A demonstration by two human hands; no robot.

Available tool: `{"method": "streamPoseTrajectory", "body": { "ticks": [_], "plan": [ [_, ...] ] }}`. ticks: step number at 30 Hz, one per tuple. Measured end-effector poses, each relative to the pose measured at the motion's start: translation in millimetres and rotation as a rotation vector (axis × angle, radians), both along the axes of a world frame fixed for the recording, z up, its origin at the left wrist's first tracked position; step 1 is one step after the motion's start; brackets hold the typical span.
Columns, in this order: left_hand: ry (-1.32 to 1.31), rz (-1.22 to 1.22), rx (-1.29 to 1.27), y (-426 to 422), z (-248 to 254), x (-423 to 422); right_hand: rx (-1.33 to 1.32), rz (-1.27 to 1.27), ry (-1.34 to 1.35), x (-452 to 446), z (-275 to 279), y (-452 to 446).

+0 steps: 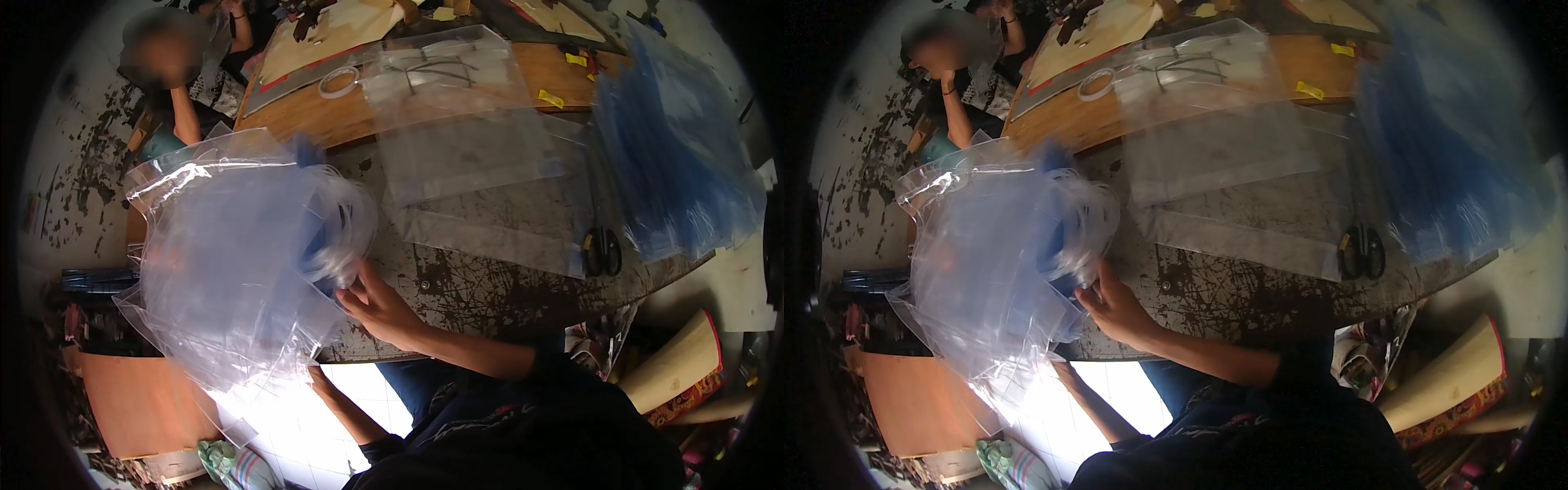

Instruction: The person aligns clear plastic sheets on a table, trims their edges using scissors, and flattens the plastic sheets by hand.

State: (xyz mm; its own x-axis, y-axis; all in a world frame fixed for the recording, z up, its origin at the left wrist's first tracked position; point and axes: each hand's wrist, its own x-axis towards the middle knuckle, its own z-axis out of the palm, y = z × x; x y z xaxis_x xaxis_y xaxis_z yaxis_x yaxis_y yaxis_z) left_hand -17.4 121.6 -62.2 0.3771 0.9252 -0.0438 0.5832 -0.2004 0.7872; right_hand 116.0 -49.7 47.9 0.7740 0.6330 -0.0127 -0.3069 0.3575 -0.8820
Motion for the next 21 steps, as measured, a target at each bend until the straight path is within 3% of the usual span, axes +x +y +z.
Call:
{"method": "streamPoseTrajectory", "body": {
  "ticks": [6,8,10,13,14,17,18,21],
  "plan": [
    [0.002,-0.046,0.040,2.6,6.3,-0.8,-0.104,0.085,0.060,17.7,28.6,-44.6],
    [-0.007,-0.051,0.072,-10.0,18.1,-2.5,-0.687,0.196,-0.547,32.6,40.1,-78.5],
    [-0.015,-0.033,0.109,-44.2,46.2,5.6,-0.952,-0.038,-0.922,48.6,52.8,-111.0],
    [-0.135,0.043,0.292,-105.6,75.5,21.2,-1.281,-0.282,-1.136,81.6,47.1,-162.1],
    [-0.255,0.096,0.520,-122.2,65.0,23.1,-1.391,-0.287,-1.145,88.2,39.9,-177.4],
    [-0.319,-0.215,0.707,-165.2,74.4,15.9,-1.453,-0.226,-1.176,76.3,26.7,-212.4],
    [-0.319,-0.209,0.699,-173.9,77.5,14.3,-1.458,-0.219,-1.182,67.9,25.2,-224.2],
    [-0.307,-0.721,0.648,-189.3,99.1,23.0,-1.373,-0.191,-1.106,37.6,25.6,-247.9]
  ]
}}
